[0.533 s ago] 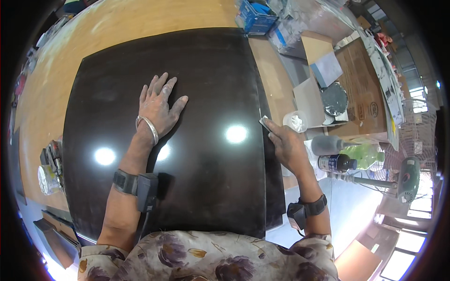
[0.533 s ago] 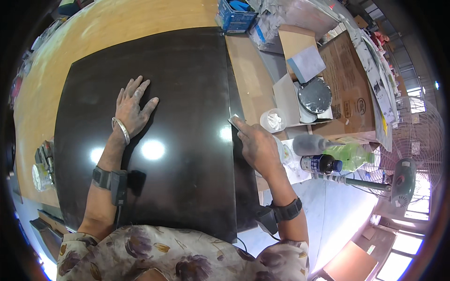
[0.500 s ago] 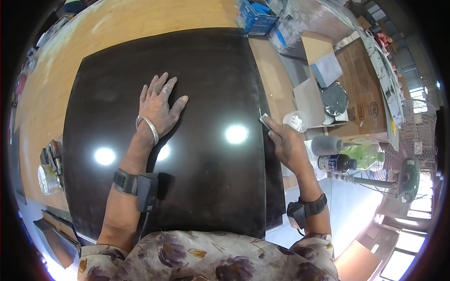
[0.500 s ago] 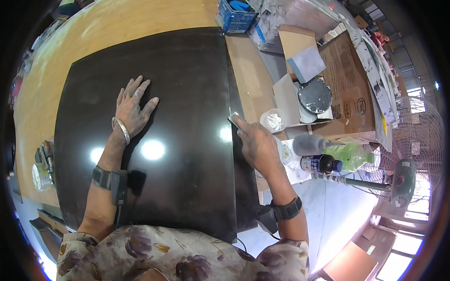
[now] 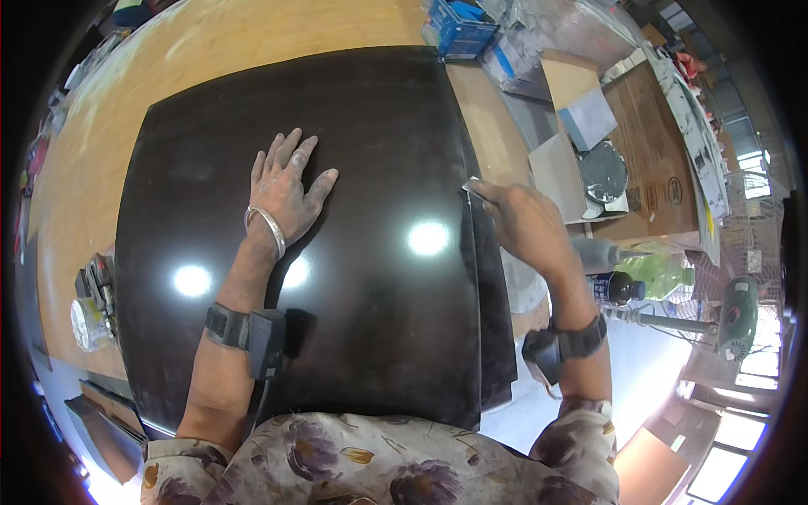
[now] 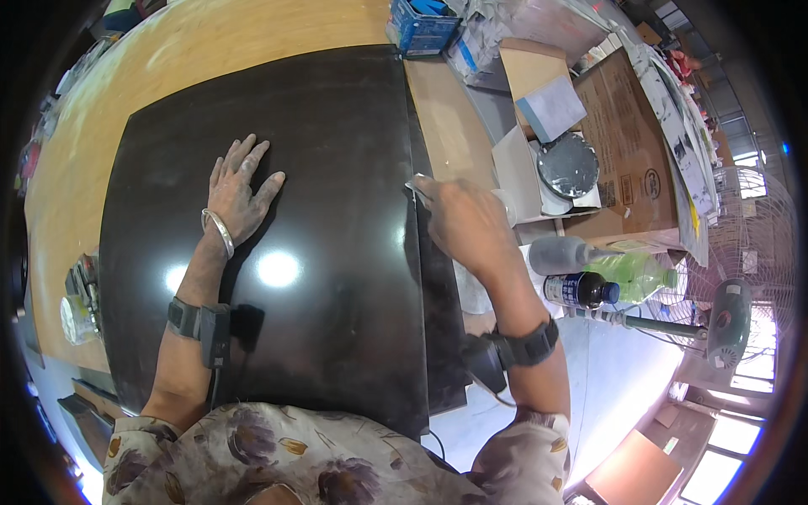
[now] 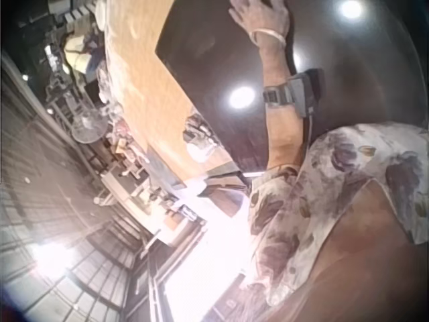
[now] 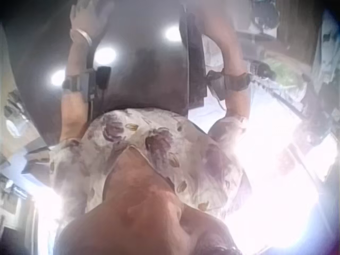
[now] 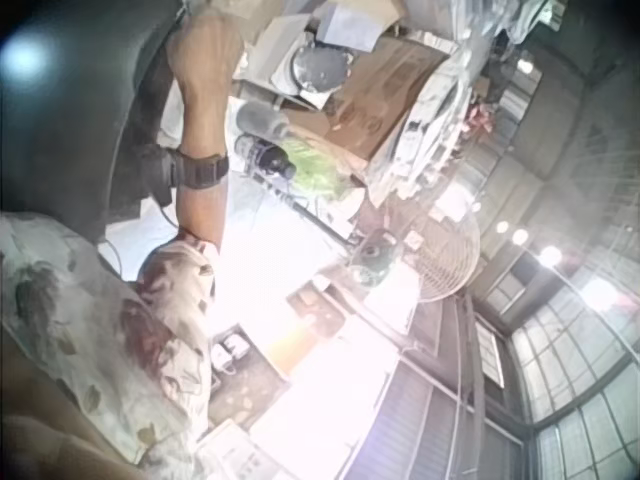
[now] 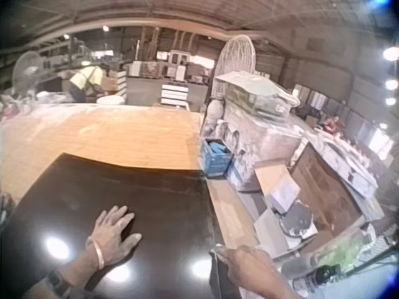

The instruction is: Applying a white filler or putty to the edges and scratches of dark furniture panels and smoothing it over.

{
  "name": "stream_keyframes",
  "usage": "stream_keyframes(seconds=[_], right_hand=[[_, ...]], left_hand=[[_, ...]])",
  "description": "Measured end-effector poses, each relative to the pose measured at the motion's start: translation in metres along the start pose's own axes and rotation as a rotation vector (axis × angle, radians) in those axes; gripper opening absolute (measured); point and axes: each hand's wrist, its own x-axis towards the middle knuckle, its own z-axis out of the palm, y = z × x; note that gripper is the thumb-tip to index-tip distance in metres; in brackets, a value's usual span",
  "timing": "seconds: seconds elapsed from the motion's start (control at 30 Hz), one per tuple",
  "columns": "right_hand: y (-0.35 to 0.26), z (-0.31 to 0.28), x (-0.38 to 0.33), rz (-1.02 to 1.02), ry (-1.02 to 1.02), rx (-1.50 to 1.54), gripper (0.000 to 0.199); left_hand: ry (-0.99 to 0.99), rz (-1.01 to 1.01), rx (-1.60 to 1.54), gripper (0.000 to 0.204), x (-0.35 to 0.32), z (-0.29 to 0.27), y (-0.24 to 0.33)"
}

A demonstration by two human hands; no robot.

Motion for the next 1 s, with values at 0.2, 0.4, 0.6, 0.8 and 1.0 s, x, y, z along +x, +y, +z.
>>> stream_keyframes(seconds=[0.2, 0.4, 0.6, 0.8, 1.0], right_hand=[[-0.008, -0.002, -0.003, -0.027, -0.113, -0.097, 0.032], [-0.022, -0.012, -0.02, 0.023, -0.225, -0.127, 0.034], [-0.004, -0.01, -0.06, -0.068, -0.161, -0.018, 0.033], [-0.016, -0.01, -0.127, 0.292, 0.169, 0.927, 0.033], [-0.021, 0.005, -0.191, 0.512, 0.119, 1.288, 0.034]], left_hand=[[0.023, 0.013, -0.019, 0.054, 0.001, 0.0, -0.002], [0.008, -0.003, -0.034, 0.055, 0.001, 0.0, -0.003], [0.007, -0.005, -0.038, 0.054, 0.002, 0.0, -0.003], [0.042, -0.001, -0.083, 0.052, 0.006, 0.001, -0.005], [0.076, 0.126, -0.104, 0.049, -0.003, -0.005, -0.033]])
